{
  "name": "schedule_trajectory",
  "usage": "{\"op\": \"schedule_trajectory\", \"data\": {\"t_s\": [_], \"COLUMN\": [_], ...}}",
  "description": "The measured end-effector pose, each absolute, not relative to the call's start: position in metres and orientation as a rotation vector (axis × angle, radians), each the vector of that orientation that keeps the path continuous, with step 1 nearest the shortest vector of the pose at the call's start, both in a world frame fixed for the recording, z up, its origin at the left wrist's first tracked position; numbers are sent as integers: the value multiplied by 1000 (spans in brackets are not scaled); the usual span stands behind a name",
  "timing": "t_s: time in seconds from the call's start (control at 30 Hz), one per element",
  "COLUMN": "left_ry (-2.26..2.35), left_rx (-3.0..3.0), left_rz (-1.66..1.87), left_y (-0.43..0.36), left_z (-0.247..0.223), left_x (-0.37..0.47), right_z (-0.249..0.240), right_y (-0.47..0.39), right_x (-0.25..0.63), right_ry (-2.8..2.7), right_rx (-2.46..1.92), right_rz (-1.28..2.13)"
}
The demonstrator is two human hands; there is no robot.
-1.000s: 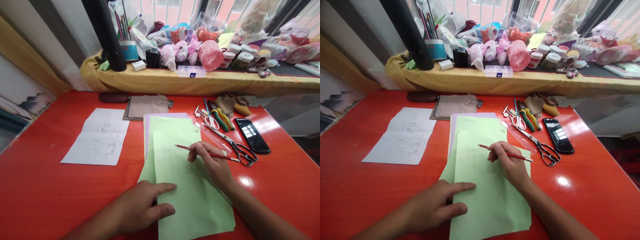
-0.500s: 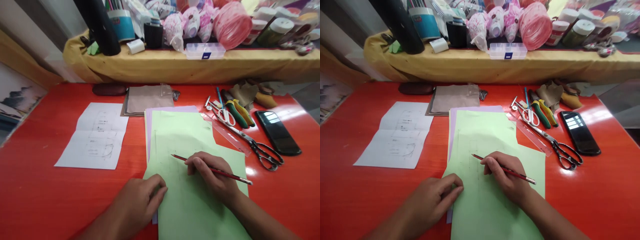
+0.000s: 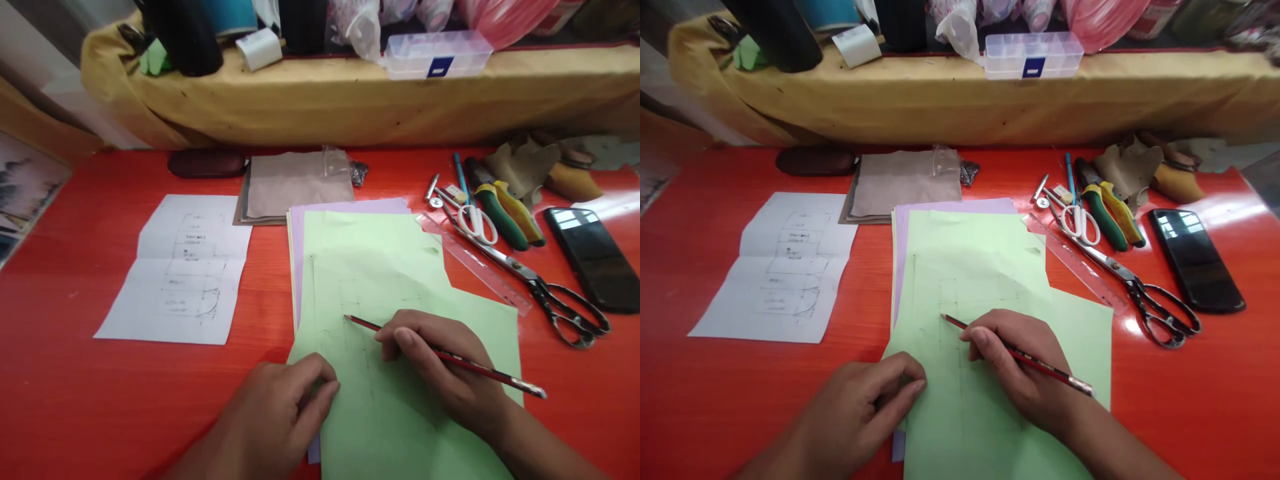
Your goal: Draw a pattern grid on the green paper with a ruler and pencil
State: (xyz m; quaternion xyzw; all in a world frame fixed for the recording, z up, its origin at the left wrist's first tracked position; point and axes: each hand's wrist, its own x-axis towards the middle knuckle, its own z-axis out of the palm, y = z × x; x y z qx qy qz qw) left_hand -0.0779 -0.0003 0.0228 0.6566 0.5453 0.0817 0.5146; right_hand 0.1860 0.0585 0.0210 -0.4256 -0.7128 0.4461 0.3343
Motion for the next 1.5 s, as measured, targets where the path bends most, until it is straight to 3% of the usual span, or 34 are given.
{"op": "schedule_trajectory", "data": {"t_s": [1.5], "left_ry": [1295], "left_rx": [1643], "left_rz": [256], "left_y": [-1], "left_z": [20], "left_x": [-79], "right_z": [30], "right_y": [65], "right_x": [182], "right_ry": [-1884], "right_rx": [-1106], "right_rz": [1159]}}
